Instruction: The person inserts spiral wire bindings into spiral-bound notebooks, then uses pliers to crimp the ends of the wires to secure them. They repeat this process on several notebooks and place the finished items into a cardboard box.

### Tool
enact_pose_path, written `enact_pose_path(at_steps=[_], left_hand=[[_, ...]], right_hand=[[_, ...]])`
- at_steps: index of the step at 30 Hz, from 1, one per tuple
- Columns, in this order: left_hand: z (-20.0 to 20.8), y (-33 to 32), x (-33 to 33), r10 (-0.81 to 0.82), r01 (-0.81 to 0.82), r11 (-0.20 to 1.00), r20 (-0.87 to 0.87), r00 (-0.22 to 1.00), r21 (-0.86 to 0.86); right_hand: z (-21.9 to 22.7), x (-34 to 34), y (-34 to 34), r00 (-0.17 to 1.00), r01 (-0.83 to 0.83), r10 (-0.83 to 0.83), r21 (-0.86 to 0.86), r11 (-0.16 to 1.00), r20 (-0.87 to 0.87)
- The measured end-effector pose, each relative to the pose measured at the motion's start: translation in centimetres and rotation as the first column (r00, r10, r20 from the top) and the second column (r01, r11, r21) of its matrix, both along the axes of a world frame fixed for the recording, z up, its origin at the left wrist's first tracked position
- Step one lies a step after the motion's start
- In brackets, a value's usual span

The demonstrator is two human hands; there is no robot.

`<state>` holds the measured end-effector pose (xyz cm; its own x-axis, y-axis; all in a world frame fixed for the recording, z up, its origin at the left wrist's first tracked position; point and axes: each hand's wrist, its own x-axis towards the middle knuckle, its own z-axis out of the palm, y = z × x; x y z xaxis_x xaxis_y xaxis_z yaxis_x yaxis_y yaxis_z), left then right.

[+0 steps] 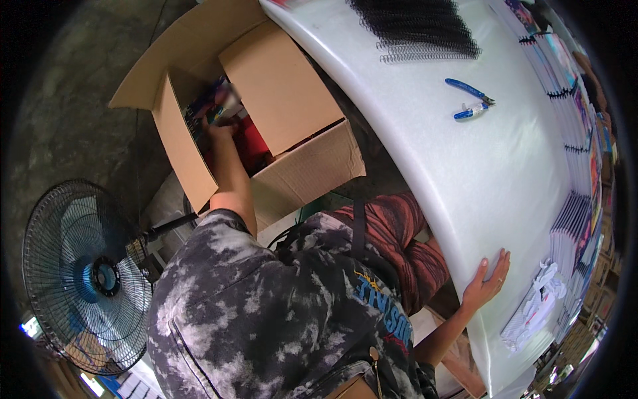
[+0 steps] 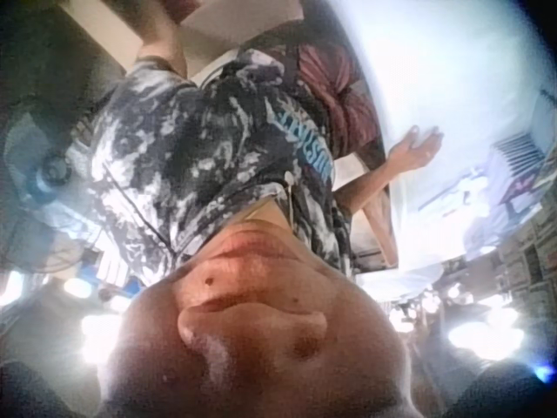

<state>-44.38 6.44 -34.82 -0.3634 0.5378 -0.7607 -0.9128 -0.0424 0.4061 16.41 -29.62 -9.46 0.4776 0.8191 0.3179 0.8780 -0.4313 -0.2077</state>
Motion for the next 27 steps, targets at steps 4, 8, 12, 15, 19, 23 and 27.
enact_pose_path(at_steps=[4,8,12,15,19,23,27], left_hand=[[1.4,1.7,0.6,-0.096,0.062,0.987,-0.242,0.965,-0.145],[2.2,2.5,2.0,-0.178,0.203,0.978,-0.298,0.938,0.054],[-3.5,2.7,-3.6,-0.185,0.322,0.752,-0.285,0.941,0.575],[-6.0,2.5,-4.4,-0.342,0.260,0.497,-0.088,0.935,0.828],[-3.6,0.1,1.2,-0.472,0.472,0.439,-0.250,0.845,0.764],[5.2,-3.0,0.6,0.089,0.119,0.926,-0.512,0.855,0.359],[20.7,-6.1,5.9,0.129,0.032,0.749,-0.193,0.973,0.662]], right_hand=[[-0.3,0.2,0.0,1.000,-0.010,0.010,-0.002,1.000,0.001],[0.1,-0.5,-0.3,1.000,0.027,-0.027,-0.005,1.000,0.006],[0.2,-0.1,-0.5,1.000,0.016,-0.015,0.013,1.000,-0.025],[-0.4,0.4,-0.1,1.000,0.013,-0.013,0.009,1.000,-0.010],[0.1,-0.1,-1.1,0.995,0.096,-0.096,-0.025,0.995,0.026],[1.7,-1.2,1.6,0.987,-0.051,0.062,0.077,0.996,-0.146],[6.3,-5.6,4.3,0.743,-0.441,0.540,0.317,0.839,-0.396]])
